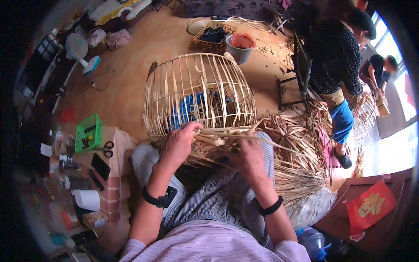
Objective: Weave a bamboo basket structure using long thin bamboo strips.
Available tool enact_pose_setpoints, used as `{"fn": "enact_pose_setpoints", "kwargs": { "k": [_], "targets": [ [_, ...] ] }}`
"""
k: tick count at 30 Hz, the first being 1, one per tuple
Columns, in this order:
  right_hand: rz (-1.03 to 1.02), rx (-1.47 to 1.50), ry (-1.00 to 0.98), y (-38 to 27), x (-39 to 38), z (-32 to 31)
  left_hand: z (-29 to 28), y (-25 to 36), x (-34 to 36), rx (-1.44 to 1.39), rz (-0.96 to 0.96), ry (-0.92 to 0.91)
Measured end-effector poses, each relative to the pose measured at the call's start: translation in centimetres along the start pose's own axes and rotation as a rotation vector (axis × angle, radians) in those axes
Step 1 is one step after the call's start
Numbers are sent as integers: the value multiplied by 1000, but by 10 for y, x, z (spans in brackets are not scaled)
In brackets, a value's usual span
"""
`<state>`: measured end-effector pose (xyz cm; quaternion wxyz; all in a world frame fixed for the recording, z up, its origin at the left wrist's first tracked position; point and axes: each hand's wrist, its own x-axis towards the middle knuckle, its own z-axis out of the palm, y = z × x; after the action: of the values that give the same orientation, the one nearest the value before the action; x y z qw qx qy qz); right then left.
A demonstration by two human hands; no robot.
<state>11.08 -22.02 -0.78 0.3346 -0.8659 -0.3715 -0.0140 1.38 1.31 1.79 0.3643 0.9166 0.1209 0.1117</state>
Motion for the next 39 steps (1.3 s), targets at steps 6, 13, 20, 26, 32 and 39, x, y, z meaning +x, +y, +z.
{"fn": "enact_pose_setpoints", "kwargs": {
  "k": [6,13,20,26,32,39],
  "targets": [
    [-429,-142,-108,-22,2,-11,-6,-2,-11,-35,39,2],
    [-116,128,-318,-45,-23,-20,-8,2,-11,-25,115,-37],
    [537,1129,-670,-80,12,-83,7,-16,-9,-54,168,121],
    [154,1485,-365,-54,26,-132,5,-13,-4,-70,165,122],
    [-304,1714,-195,7,33,-156,9,-15,-5,-22,97,172],
    [109,579,-282,-39,55,-27,12,-11,0,64,108,195]
  ]
}}
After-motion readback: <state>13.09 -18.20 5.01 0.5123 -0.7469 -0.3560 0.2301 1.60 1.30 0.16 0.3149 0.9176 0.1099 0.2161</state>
